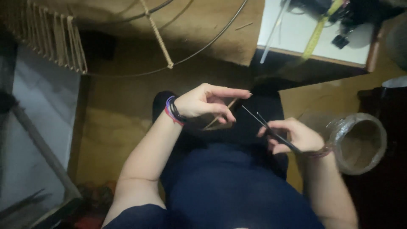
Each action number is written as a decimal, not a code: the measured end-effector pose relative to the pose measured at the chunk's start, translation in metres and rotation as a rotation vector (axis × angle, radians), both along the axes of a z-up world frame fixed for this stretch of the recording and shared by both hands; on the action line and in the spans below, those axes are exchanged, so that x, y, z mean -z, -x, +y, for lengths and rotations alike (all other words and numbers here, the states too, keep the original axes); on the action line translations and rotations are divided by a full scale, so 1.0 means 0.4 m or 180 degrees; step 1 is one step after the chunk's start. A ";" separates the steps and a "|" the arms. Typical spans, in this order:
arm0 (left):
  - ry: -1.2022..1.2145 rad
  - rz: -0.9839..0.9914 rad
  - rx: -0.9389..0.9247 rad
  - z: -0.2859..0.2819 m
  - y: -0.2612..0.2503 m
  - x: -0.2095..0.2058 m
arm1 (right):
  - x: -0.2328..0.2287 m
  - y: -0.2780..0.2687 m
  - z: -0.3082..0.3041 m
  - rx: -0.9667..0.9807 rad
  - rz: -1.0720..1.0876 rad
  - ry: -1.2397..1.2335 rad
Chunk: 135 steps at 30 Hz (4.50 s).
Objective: Weaving rattan-like strips onto a metal furniture frame and trimming the ends with scissors.
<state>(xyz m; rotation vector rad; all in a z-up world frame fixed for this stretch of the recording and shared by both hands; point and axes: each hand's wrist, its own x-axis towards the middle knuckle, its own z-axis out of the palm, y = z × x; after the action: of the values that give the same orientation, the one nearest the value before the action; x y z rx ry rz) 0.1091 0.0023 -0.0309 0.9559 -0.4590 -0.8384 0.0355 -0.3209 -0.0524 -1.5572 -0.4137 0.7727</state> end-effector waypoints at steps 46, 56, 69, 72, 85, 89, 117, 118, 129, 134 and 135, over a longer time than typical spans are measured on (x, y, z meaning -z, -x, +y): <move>-0.0208 -0.1357 -0.1987 0.126 0.006 0.083 | 0.027 0.018 -0.030 0.1410 -0.0603 0.1592; 0.0157 -0.1955 -0.1746 0.045 -0.060 0.046 | 0.028 0.004 0.021 0.1436 0.0106 0.1632; -0.0950 -0.3066 -0.2571 -0.023 -0.043 0.160 | 0.106 -0.011 0.025 0.1624 0.0169 0.1655; -0.1431 -0.3448 -0.2955 -0.008 -0.050 0.169 | 0.104 -0.019 0.051 0.1823 -0.0068 0.1681; -0.0064 0.0419 -0.3034 -0.053 0.049 0.101 | 0.058 -0.315 0.143 0.1329 -0.2243 0.2889; 0.0102 0.0793 -0.3182 -0.033 0.063 0.047 | 0.083 -0.537 0.245 0.1443 -0.3046 0.3098; -0.0650 -0.0264 -0.3763 0.051 0.182 -0.021 | 0.004 -0.411 0.384 0.1498 -0.3057 0.1064; -0.0646 -0.0335 -0.3809 0.055 0.185 -0.017 | -0.051 -0.319 0.392 0.1409 -0.2077 0.0369; -0.0857 -0.1506 -0.3310 -0.032 0.182 -0.097 | -0.018 -0.037 0.261 0.2070 -0.0697 -0.1163; -0.1513 -0.2991 -0.3503 -0.039 0.197 -0.087 | -0.008 -0.016 0.252 0.2143 -0.0921 -0.1329; -0.1514 -0.2997 -0.3508 -0.038 0.196 -0.083 | -0.023 -0.017 0.252 0.2138 -0.0925 -0.1334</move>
<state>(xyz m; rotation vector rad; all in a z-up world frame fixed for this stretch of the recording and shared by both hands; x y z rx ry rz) 0.0307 -0.0127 0.0022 1.7812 -0.4265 0.5906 0.0424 -0.2202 -0.0433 -1.2862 -0.2154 -0.0631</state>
